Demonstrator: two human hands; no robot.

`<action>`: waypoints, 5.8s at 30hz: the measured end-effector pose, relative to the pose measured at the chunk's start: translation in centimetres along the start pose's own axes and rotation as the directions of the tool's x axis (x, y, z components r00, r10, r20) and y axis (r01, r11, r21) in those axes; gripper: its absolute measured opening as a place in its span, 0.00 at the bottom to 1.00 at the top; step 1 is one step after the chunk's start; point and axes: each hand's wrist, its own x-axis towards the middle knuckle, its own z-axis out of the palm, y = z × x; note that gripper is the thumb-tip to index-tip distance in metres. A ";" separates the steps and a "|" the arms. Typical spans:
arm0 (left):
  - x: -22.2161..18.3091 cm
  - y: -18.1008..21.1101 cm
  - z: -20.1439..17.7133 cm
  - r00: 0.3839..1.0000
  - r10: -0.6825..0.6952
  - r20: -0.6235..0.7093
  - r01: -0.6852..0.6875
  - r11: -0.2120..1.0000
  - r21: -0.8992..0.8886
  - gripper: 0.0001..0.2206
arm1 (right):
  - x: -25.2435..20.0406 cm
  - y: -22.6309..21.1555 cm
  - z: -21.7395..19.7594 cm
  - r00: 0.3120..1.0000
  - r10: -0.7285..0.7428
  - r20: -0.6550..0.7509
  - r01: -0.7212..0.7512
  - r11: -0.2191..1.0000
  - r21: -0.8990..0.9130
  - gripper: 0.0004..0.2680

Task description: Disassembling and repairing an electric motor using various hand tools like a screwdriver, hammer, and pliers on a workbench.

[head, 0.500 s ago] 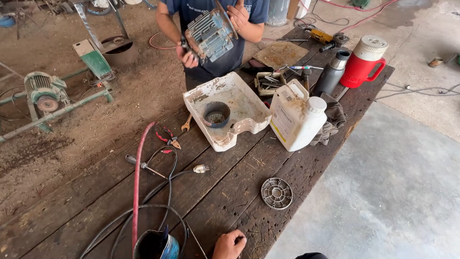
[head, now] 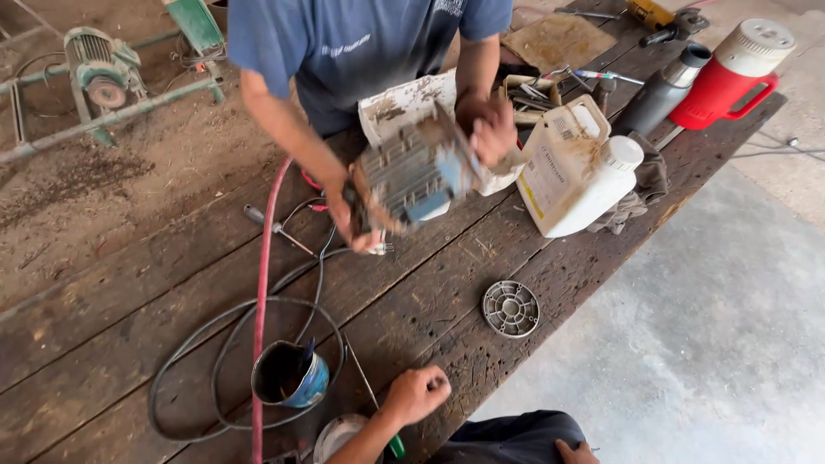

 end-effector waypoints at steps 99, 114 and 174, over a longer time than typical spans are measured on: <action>-3.9 0.6 -5.8 0.936 -0.026 -0.352 -0.186 0.810 -0.556 0.55 | -33.6 -30.7 -19.3 -0.483 -0.738 -0.472 0.774 -0.106 -0.625 0.21; -2.3 4.2 1.5 0.921 -0.365 -0.138 -0.104 0.111 -0.988 0.38 | -32.6 -33.9 -24.0 -0.595 -0.742 -0.309 0.761 -0.396 -0.514 0.20; -0.4 -3.3 2.9 0.953 -0.299 -0.057 0.024 0.259 -0.966 0.22 | -35.1 -19.2 -14.7 -0.319 -0.820 -0.475 0.948 -0.268 -0.173 0.16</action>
